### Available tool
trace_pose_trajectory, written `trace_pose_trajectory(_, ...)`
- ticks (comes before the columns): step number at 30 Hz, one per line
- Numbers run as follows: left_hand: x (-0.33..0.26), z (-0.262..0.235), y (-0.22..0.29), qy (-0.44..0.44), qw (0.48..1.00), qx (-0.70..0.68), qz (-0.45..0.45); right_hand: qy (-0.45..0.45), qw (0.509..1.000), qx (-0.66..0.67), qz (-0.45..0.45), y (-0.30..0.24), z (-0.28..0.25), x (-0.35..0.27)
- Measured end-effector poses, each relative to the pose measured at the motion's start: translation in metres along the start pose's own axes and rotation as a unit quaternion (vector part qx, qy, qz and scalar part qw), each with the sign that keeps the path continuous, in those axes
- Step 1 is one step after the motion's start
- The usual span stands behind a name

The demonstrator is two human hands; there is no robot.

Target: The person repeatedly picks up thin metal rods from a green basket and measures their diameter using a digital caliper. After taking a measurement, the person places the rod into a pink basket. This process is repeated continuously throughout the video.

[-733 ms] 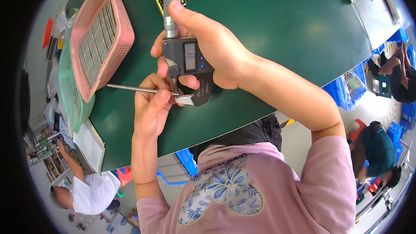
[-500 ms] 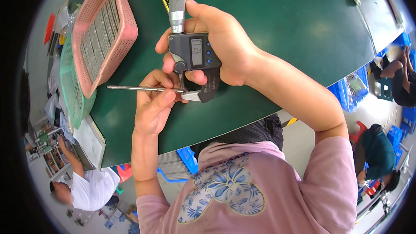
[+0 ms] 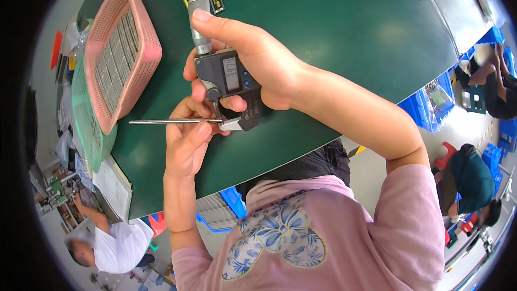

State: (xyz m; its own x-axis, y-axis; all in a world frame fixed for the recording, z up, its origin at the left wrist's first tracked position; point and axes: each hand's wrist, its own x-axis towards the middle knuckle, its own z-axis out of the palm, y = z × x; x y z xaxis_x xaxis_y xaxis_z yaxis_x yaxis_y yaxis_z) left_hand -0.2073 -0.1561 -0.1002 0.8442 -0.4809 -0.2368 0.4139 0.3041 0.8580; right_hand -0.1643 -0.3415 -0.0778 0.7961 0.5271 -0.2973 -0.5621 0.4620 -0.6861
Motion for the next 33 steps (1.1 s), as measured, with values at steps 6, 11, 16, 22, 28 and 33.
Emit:
trace_pose_trajectory(6, 0.0011, -0.0014, -0.0036, 0.026, 1.0, 0.001, -0.004, -0.006, 1.0, -0.001, -0.022, 0.001, -0.0011, 0.0003)
trace_pose_trajectory(11, 0.0006, -0.0028, -0.0037, 0.012, 1.0, -0.021, 0.012, -0.003, 1.0, 0.027, 0.011, 0.0013, -0.0009, 0.0002)
trace_pose_trajectory(16, 0.0004, -0.0029, -0.0032, -0.01, 0.999, -0.038, 0.028, -0.001, 0.998, 0.056, 0.038, -0.0006, 0.0005, -0.0008)
trace_pose_trajectory(22, 0.0015, -0.0047, -0.0035, -0.027, 0.999, -0.03, 0.029, -0.009, 0.998, 0.05, 0.023, 0.0016, -0.0018, 0.0004)
trace_pose_trajectory(28, 0.0009, -0.0017, -0.0022, -0.017, 0.999, -0.017, 0.03, 0.005, 1.0, 0.007, 0.007, -0.0001, -0.0003, 0.0002)
trace_pose_trajectory(33, 0.0006, 0.0004, -0.0042, 0.011, 1.0, 0.001, 0.011, -0.006, 1.0, 0.007, 0.001, 0.0017, -0.0016, 0.0008)
